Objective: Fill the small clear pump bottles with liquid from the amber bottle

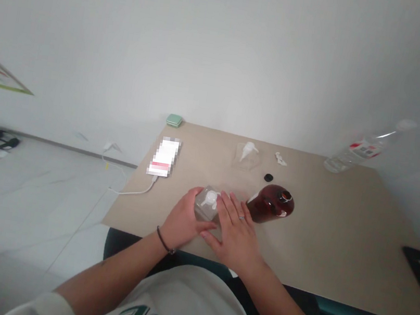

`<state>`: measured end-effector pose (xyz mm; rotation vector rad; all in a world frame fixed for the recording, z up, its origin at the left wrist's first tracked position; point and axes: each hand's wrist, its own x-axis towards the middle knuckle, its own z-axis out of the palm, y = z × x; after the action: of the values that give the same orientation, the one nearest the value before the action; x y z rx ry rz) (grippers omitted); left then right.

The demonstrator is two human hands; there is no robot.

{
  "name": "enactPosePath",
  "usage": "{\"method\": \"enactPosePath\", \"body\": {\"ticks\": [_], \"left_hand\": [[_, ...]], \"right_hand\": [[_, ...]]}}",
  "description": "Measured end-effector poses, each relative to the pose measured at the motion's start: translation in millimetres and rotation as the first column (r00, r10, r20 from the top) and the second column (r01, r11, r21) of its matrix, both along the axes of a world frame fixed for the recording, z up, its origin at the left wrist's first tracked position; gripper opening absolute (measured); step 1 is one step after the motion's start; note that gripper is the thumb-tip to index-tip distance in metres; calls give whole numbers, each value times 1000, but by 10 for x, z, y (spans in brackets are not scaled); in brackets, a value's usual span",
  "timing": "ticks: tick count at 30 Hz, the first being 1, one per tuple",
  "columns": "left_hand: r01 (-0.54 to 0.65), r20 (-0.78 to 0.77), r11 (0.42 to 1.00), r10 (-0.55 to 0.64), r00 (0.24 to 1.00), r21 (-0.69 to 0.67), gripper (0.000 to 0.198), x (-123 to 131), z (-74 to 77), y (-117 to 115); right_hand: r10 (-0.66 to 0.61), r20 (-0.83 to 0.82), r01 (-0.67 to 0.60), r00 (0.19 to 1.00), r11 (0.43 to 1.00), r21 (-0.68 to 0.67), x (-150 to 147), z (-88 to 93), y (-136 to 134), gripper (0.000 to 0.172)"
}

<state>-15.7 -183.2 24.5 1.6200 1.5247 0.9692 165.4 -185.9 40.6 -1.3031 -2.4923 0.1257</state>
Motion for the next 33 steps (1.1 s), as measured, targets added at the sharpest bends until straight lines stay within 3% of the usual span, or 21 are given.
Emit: {"method": "enactPosePath", "body": {"ticks": [5,10,13,17,21,24,28,30,33], "left_hand": [[1,-26,999,0,1000,43,66,0,46,71],[222,72,969,-230,971,107,70,-56,67,-27],[239,163,963,-257,953,122,69,-60,95,-84],[211,287,971,-234,929,109,69,-62,184,-107],[142,397,972,-207,894,188,64,-46,326,-95],[102,404,970,-186,896,221,62,-28,421,-97],[181,398,973,-225,889,145,67,-1,474,-155],[262,435,957,-289,853,123,69,17,466,-187],[348,500,926,-373,782,146,72,40,435,-195]], "right_hand": [[60,15,-59,998,997,-49,23,80,78,75],[119,-181,-149,976,975,-162,36,156,113,67],[155,-440,-261,884,946,-191,49,200,111,64],[34,-694,-289,720,923,-254,39,100,40,63],[-42,-814,-324,580,905,-277,57,-184,-170,57],[-28,-855,-365,518,896,-251,128,-282,-368,57],[-31,-882,-402,471,882,-246,203,-138,-443,59],[-67,-890,-411,451,870,-274,199,-42,-368,59],[-181,-917,-455,357,823,-339,157,26,-225,57]]}}
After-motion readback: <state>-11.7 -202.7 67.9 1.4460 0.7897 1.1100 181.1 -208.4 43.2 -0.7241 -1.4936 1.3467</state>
